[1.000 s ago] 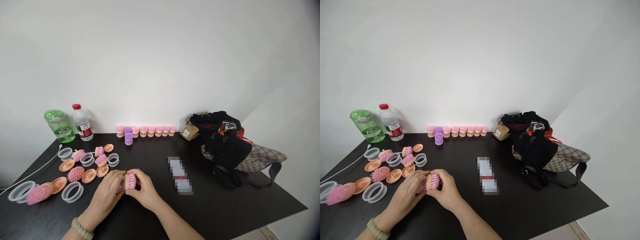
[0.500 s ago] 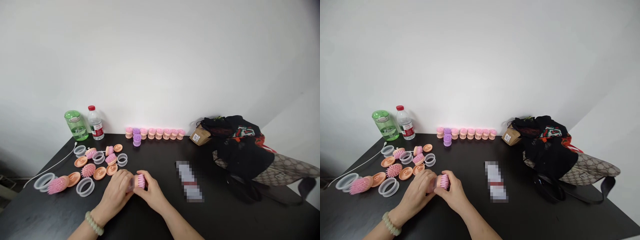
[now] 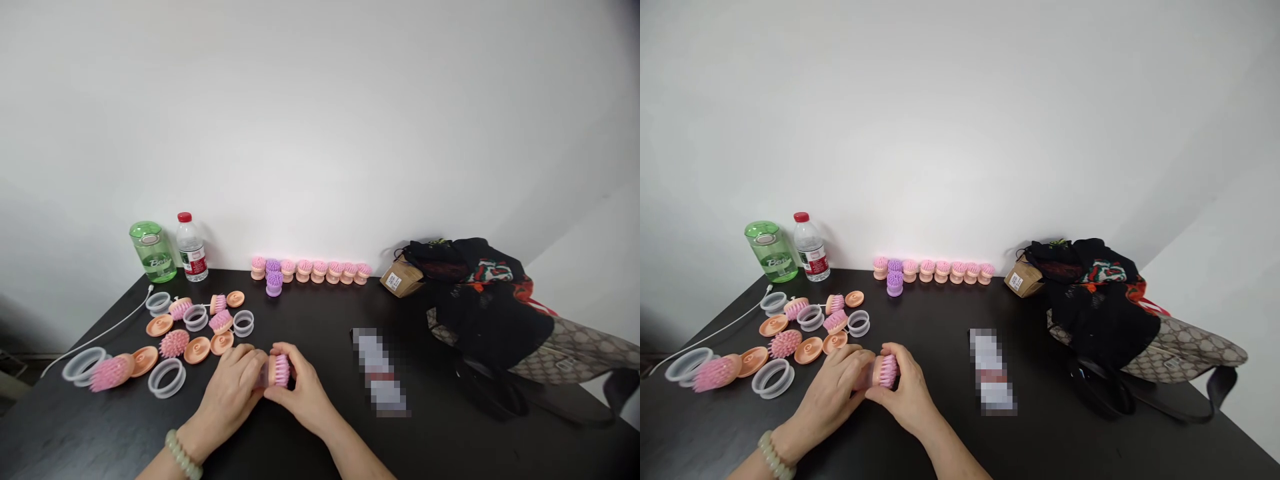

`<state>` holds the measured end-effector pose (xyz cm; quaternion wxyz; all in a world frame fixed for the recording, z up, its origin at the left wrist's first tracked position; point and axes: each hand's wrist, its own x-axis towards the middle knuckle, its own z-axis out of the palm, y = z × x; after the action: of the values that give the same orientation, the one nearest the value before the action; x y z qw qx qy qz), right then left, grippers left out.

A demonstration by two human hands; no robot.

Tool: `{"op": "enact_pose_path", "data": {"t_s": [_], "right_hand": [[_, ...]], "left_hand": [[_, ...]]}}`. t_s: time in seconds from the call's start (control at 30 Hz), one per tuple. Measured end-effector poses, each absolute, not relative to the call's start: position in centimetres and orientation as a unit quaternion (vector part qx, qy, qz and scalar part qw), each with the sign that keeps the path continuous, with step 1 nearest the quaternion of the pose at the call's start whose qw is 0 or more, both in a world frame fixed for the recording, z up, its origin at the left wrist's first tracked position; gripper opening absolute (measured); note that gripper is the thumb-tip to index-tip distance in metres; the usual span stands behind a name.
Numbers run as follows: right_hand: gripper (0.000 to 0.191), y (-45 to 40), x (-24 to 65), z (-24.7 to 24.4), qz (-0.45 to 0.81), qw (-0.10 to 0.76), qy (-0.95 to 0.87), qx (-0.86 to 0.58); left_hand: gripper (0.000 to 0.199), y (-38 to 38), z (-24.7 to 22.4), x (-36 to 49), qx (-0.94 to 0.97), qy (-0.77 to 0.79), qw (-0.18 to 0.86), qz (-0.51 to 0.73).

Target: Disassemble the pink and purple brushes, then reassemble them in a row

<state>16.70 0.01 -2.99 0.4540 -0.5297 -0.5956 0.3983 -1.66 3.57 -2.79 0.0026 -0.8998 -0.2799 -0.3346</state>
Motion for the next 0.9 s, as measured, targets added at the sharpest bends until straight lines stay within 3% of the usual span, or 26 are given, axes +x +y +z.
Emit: {"op": "enact_pose_path", "data": {"t_s": [0.07,0.2,0.37,0.53,0.77,0.9], "right_hand": [[0.062,0.1,16.7,-3.1,0.409,0.452,-0.583,-0.537],[0.037,0.1,16.6,-3.1,0.398,0.444,-0.593,-0.541],[0.068,0.1,16.7,-3.1,0.4,0.459,-0.589,-0.53],[0.048,0.2,16.7,-3.2,0.4,0.44,-0.585,-0.552],[0.082,0.3,16.6,-3.9,0.426,0.489,-0.559,-0.517],[0.063,0.5,16.5,-4.1,0.434,0.463,-0.558,-0.535]], "left_hand": [[0.032,3.6,-2.7,-1.7,-0.9,-0.28,0.008,-0.333],[0.029,3.8,-2.7,-1.8,-0.905,-0.267,0.019,-0.331],[0.028,3.7,-2.4,-1.6,-0.902,-0.266,0.032,-0.339],[0.03,3.6,-2.3,-1.5,-0.902,-0.274,0.032,-0.332],[0.028,3.7,-2.4,-1.6,-0.895,-0.279,0.033,-0.346],[0.026,3.7,-2.2,-1.7,-0.894,-0.274,0.048,-0.351]]}}
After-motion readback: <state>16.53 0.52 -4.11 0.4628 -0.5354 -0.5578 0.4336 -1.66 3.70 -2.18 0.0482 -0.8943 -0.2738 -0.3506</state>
